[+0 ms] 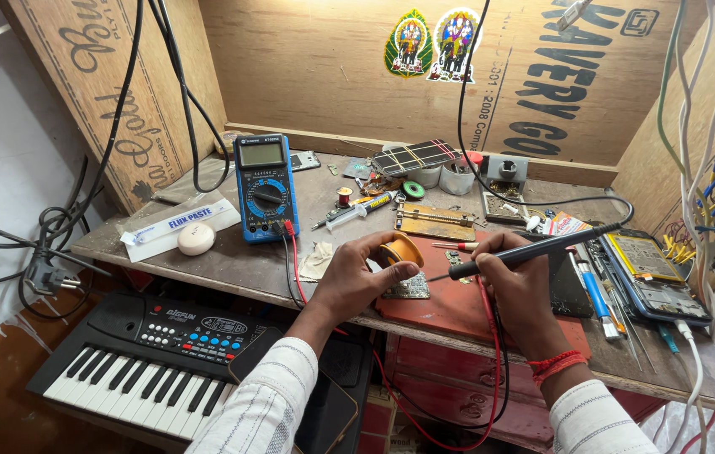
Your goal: The person holds a small circuit board on the workbench with one hand and uses a soldering iron with the other to solder components on the board, repositioning the board and continuing to solder along its surface. A multimeter, flux paste, and other electronics parts sit on the bench around the work area.
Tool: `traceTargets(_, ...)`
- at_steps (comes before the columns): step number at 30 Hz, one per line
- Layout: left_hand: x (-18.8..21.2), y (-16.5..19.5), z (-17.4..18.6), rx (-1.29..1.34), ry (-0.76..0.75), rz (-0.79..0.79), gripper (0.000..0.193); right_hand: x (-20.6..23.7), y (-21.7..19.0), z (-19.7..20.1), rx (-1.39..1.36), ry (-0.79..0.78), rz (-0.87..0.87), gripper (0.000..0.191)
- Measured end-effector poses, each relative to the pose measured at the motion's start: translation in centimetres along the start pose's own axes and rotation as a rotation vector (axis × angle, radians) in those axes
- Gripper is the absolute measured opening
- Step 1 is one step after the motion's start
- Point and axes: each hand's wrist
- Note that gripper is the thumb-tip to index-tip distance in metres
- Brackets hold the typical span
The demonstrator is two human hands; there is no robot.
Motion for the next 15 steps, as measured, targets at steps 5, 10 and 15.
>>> traceTargets(5,0.14,0.12,-0.03,-0.033,0.012,-0.056,0.068,0.12,0.46,0.38,-0.092,-0.007,-0.004,0.005)
traceTargets(10,0.19,0.3,-0.15,-0.031,-0.013,-0.092,0.064,0.04,0.65,0.53,-0.115,-0.027,0.004,0.006)
traceTargets(15,0.21,0.37,-0.16,-0.026,-0.007,-0.082,0.066,0.0,0.53,0.37,-0.079,-0.005,-0.019,0.006)
Point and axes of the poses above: each hand's wrist, its own x-axis away from the middle knuckle, its own z-axis out of the back of the hand, y = z × x, and after that the axes turned 10 degrees about -x, right-handed
